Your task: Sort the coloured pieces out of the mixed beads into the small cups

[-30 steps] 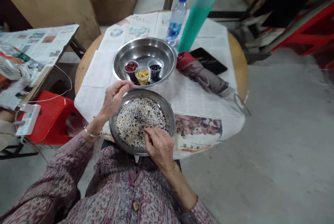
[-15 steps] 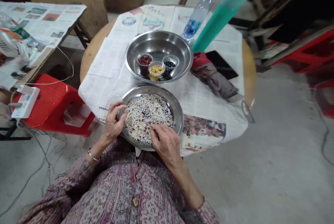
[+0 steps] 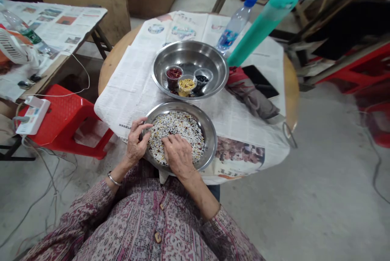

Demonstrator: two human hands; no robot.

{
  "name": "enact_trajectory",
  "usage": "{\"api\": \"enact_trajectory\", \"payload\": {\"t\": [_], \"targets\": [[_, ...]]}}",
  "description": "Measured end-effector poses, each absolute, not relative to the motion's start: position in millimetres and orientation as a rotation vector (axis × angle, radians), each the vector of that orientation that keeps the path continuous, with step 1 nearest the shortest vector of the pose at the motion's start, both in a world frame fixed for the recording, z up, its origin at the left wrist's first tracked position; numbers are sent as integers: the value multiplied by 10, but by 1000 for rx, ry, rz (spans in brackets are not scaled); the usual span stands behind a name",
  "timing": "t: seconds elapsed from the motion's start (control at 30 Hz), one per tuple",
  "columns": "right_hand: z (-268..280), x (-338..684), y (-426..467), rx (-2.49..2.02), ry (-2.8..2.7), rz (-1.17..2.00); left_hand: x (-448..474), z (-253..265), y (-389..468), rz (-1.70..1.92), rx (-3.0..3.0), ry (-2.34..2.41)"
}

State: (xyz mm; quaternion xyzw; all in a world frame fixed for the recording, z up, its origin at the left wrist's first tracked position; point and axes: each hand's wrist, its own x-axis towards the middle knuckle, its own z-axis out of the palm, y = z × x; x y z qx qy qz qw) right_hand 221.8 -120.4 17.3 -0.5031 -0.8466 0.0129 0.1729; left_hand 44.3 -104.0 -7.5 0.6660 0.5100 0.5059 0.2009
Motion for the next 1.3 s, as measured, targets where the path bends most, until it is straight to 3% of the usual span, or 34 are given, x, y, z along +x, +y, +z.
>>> {"api": "enact_trajectory", "payload": {"t": [0.27,0.47,0.7,0.87,1.07,1.3], "targets": [[181,2503,-1278,-1444,-2103,264,437,-104,-1032,1419,1884,1428],[214,2474,-1323,-1487,-2183,332,424,6,-1040,1325,2043,1513],[184,2483,-1307,-1552,-2319,212,447,441,-1153,568,2585,1501],[173,2562,-1319,-1598,-2271,230,569,417,-1193,178,2637,1333],[158,2602,-1390,-1528,-2282,326,794,334,-1062,138,2659,1214],[155,2706,-1400,-1619,-2167,331,721,317,-778,426,2589,1345]]}}
